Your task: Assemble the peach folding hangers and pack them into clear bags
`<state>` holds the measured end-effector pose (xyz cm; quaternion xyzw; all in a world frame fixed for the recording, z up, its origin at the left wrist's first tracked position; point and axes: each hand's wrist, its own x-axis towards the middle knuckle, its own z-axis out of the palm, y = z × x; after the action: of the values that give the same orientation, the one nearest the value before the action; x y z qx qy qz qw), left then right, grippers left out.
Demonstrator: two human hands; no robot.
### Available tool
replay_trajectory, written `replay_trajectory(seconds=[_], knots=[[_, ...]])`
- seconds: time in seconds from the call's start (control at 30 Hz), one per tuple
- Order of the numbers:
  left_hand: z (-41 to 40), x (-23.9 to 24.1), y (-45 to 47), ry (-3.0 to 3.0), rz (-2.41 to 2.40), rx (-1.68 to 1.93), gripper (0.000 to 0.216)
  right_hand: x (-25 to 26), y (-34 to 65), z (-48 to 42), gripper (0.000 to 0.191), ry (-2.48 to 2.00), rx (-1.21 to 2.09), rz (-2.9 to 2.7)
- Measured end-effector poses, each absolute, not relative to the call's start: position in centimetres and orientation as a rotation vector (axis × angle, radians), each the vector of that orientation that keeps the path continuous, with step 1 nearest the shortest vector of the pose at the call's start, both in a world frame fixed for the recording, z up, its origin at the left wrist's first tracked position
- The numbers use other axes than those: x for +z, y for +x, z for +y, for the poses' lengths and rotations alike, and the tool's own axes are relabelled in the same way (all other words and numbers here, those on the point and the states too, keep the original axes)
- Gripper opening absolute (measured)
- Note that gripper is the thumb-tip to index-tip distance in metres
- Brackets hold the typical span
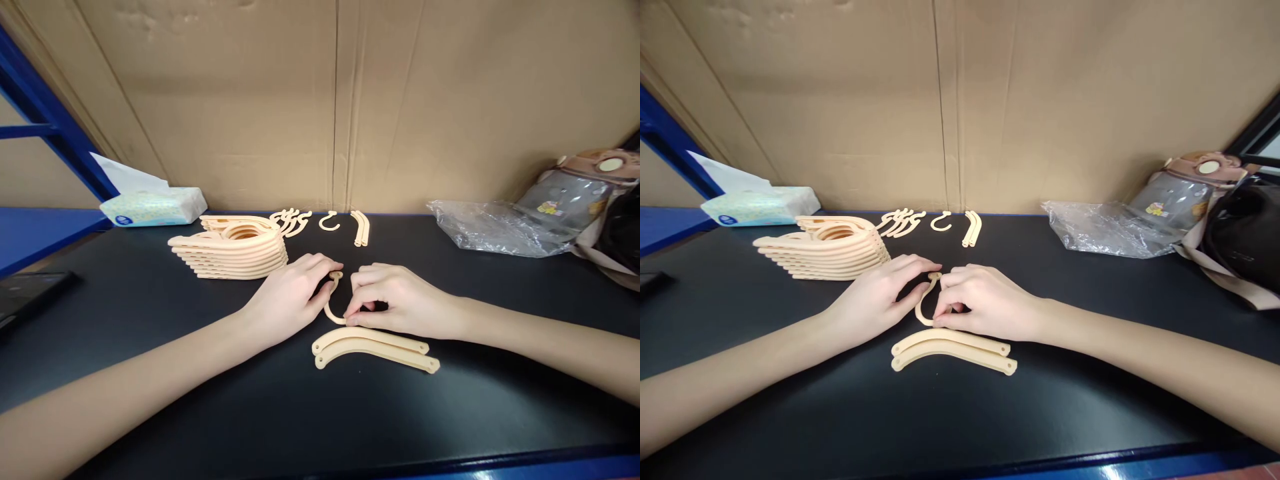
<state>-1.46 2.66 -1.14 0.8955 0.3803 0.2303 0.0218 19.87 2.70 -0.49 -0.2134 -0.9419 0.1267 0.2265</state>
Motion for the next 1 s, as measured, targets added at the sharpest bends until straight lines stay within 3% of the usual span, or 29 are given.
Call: replay_trajectory(seconds=[0.13, 0.27, 0.43, 0.77, 1.0], knots=[[2.5, -1.0, -1.5, 2.813, 1.193, 0.649, 0.020, 0.2, 19.3, 3.0, 0.010, -0.585, 0.430, -2.596], [2.7, -1.1, -1.5, 2.860, 1.223, 0.616, 0.020, 1.6, 18.5, 5.4, 0.021, -0.677, 0.518, -2.466], [2.8, -1.2, -1.5, 2.828, 1.173, 0.669, 0.024, 2.4, 16.5, 11.3, 0.021, -0.867, 0.013, -2.587], [2.9, -1.2, -1.8, 2.831, 1.172, 0.646, 0.022, 1.1, 11.5, 15.4, 0.038, -0.935, -0.250, -2.748], [2.9, -1.3, -1.9, 2.826, 1.167, 0.638, 0.022, 0.7, 10.7, 15.4, 0.035, -0.902, -0.268, -2.755]])
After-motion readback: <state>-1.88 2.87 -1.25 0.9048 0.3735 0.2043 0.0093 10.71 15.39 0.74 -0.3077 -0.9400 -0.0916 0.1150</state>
